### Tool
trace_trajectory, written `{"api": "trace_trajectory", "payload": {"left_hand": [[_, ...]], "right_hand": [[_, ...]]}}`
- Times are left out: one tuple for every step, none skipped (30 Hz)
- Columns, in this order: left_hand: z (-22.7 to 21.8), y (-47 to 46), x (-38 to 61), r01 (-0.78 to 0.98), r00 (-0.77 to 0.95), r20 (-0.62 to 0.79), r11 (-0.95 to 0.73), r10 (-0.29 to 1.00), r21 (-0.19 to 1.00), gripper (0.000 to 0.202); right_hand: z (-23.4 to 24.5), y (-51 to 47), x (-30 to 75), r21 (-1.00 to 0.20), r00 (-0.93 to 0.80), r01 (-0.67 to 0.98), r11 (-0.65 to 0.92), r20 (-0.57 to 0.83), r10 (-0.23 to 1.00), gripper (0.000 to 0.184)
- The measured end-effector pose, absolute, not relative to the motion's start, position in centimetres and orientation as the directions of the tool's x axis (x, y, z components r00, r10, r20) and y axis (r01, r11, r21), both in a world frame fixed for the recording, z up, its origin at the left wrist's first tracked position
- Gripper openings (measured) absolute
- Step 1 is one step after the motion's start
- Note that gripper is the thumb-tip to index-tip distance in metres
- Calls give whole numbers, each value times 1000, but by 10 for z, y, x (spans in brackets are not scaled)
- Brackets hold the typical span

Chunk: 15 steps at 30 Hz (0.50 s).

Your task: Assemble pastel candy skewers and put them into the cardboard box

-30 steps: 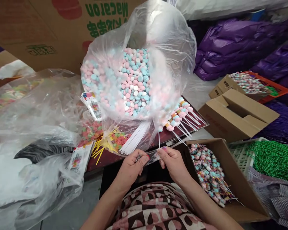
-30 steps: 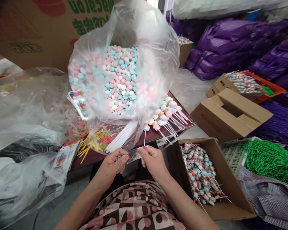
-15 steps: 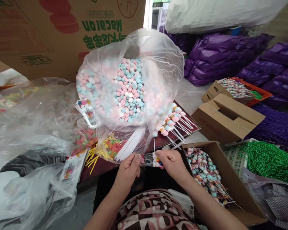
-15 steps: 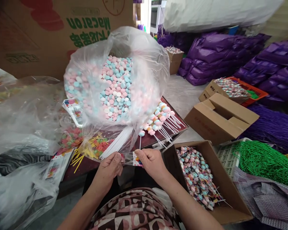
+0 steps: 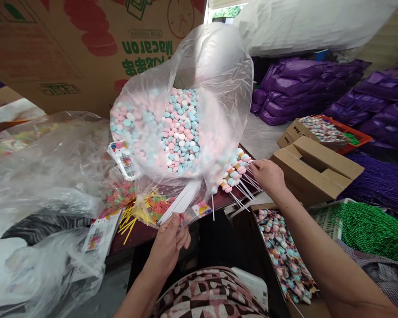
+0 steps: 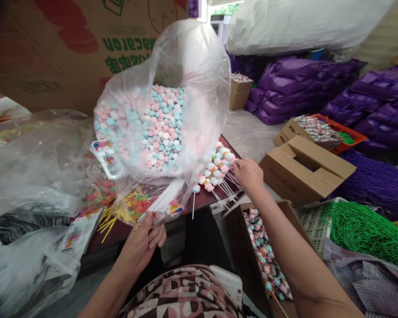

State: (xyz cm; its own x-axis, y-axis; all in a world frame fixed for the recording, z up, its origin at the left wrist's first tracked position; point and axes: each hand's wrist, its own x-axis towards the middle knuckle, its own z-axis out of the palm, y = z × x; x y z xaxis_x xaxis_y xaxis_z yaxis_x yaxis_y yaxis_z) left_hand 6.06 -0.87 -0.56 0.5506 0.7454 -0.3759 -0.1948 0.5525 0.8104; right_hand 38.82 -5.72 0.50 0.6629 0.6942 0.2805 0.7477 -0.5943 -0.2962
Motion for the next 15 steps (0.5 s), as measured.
{"api": "trace_trajectory", "payload": {"left_hand": [[-6,-8,60,-199,550,-376,553,746,809,51],[-6,-8,60,-203,547,-376,554,748,807,51],[-6,-7,59,-207,545,-377,556,749,805,51],[-6,-7,59,-212,545,-377,557,749,803,51],[-5,-6,59,-219,544,-376,560,750,799,51],[-5,-6,59,-227,544,-377,564,750,794,51],[-4,-6,60,-235,545,-378,570,748,787,51],[-4,-5,60,-245,544,-379,574,748,781,51],[-3,-5,60,-254,545,-381,580,747,774,51],[-2,-4,60,-264,544,-382,585,747,767,50],[-2,-3,59,-275,544,-382,589,747,760,50],[-2,-2,59,-285,545,-381,592,747,754,49],[-3,0,59,-295,546,-380,595,747,747,47],[-3,1,58,-304,548,-377,598,747,742,45],[-4,2,58,-313,549,-374,599,748,737,44]], "right_hand": [[2,-56,387,-308,673,739,-599,299,677,31],[0,-55,387,-326,682,731,-600,318,658,33],[-1,-56,387,-345,690,723,-598,334,642,35],[-2,-57,388,-360,695,718,-595,346,630,37],[-2,-59,389,-385,701,713,-587,356,618,38],[-2,-62,390,-430,712,701,-569,366,600,38],[-2,-67,390,-497,731,678,-541,375,571,38],[-2,-72,390,-578,757,644,-501,383,530,38],[-3,-79,388,-662,787,599,-450,384,482,36],[-4,-87,386,-741,819,547,-390,379,430,35],[-5,-96,382,-798,845,502,-335,370,386,35],[-7,-106,377,-835,864,465,-295,355,358,34],[-9,-116,371,-861,877,438,-259,345,335,34],[-11,-126,365,-879,885,417,-232,333,326,33],[-12,-137,357,-889,886,405,-214,324,331,31]]}}
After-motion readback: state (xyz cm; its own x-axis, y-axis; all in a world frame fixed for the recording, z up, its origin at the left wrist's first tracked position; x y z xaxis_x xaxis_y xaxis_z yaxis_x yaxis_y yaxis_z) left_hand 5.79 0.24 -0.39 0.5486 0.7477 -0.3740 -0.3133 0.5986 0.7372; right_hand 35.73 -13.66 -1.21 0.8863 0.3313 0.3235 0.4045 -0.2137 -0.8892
